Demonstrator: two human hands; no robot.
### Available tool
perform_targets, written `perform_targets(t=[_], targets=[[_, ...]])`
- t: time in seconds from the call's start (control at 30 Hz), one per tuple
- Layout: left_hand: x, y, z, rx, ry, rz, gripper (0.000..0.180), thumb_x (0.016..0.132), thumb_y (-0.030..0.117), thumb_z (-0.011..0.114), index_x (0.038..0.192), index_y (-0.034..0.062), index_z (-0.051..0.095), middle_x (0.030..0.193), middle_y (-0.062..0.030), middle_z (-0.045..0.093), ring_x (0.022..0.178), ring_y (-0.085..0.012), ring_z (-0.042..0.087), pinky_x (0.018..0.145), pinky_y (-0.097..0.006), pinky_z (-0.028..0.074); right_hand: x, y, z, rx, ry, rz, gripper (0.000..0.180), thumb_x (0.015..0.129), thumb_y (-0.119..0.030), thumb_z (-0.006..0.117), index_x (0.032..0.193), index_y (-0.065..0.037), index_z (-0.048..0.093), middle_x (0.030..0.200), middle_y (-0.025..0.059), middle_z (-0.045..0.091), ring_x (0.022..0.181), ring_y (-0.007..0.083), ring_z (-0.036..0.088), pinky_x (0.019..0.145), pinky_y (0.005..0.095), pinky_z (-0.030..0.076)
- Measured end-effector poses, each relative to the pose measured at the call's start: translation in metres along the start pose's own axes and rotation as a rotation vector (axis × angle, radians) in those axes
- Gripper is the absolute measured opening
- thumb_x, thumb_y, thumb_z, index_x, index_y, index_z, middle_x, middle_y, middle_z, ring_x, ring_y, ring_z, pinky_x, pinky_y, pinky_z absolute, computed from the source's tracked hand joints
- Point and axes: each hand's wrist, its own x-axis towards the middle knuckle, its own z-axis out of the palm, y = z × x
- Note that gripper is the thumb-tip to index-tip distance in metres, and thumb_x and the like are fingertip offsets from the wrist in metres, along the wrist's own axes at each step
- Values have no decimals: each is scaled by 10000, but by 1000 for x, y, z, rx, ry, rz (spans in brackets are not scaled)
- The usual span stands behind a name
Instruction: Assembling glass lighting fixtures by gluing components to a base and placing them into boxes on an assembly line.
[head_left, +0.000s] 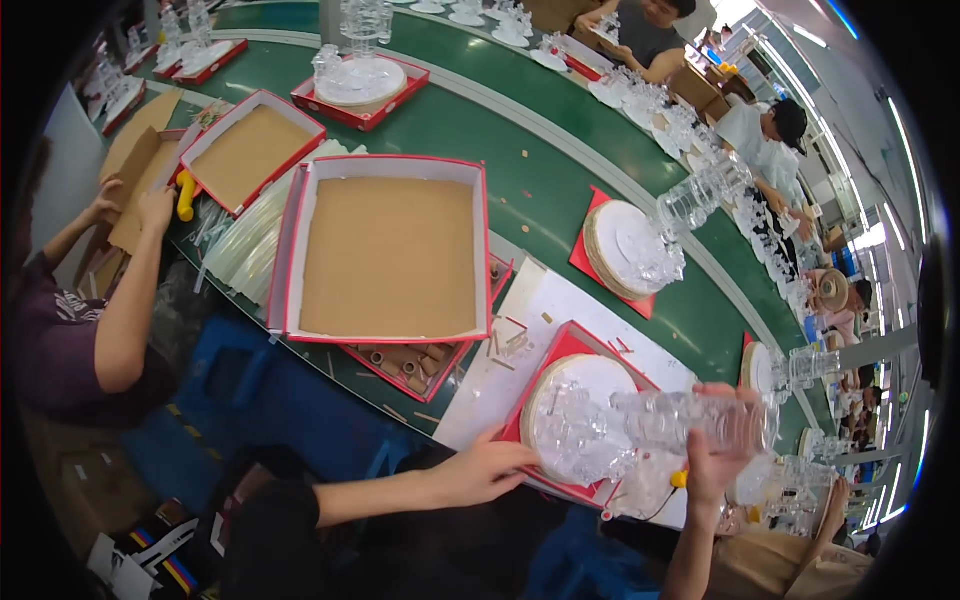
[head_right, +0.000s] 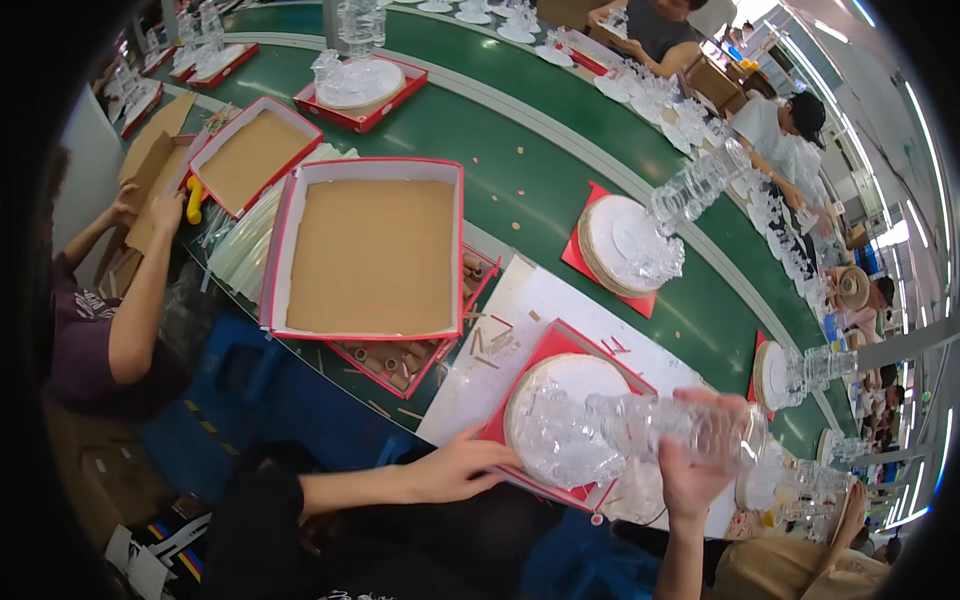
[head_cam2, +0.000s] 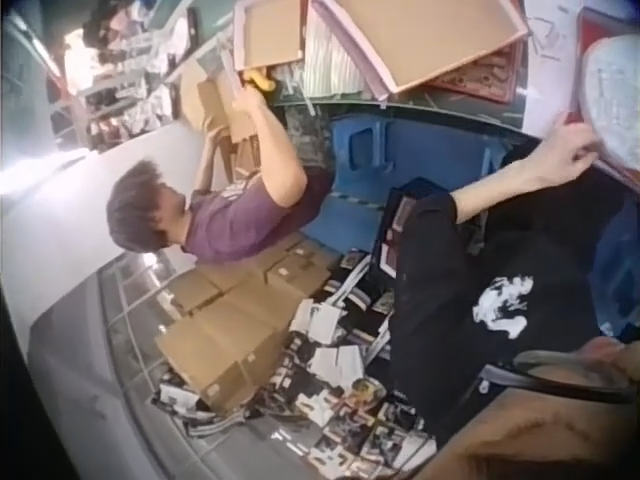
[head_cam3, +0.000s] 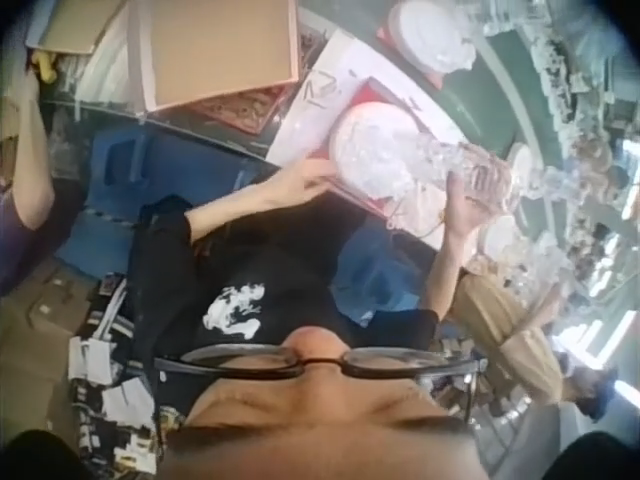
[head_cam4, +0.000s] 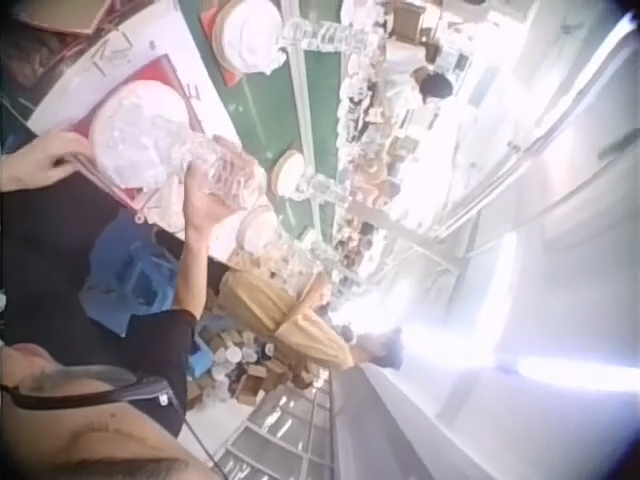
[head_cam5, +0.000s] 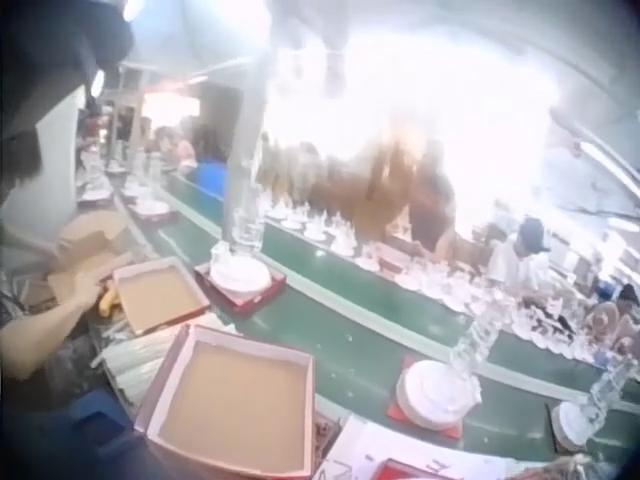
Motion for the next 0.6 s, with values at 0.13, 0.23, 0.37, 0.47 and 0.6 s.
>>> perform_targets(t=[0.13, 0.23, 0.37, 0.47, 0.6], targets=[[-34, -17, 7, -1295, 506, -405, 392, 1005, 268, 522, 1293, 2, 527, 1251, -109, 614, 1262, -224, 516, 1107, -444, 352, -52, -34, -48, -211, -21, -209, 836, 780, -470, 707, 1384, -5, 363, 1052, 159, 565, 1020, 281, 575, 895, 411, 482], [-47, -30, 38, -2032, 111, -375, 471, 1029, 369, 425, 1358, 41, 504, 1350, -108, 572, 1270, -240, 515, 1119, -453, 334, -51, -103, -24, 165, 161, -301, 511, 895, -246, 658, 1323, -43, 466, 1114, 229, 610, 946, 361, 635, 836, 454, 529], [-16, 23, 21, -1786, 259, -949, 653, 1000, 536, 368, 1436, 54, 432, 1416, -132, 519, 1273, -274, 506, 1124, -444, 327, -62, -102, -21, 272, -72, -159, 780, 812, -428, 737, 1369, -71, 325, 1098, 229, 542, 1023, 391, 554, 829, 474, 504], [-23, 28, 21, -1877, 285, -985, 698, 986, 575, 366, 1447, 54, 417, 1432, -130, 502, 1291, -272, 492, 1130, -449, 316, -58, -110, 15, 237, 249, -75, 710, 846, -359, 732, 1371, -74, 348, 1059, 196, 544, 882, 347, 583, 743, 430, 527], [-44, 12, 27, -2138, 159, -659, 790, 956, 649, 350, 1469, 49, 383, 1478, -133, 445, 1343, -270, 438, 1146, -463, 290, -36, -49, -39, -24, 152, -182, 848, 784, -442, 743, 1379, 8, 340, 1021, 182, 589, 958, 278, 589, 872, 408, 487]])
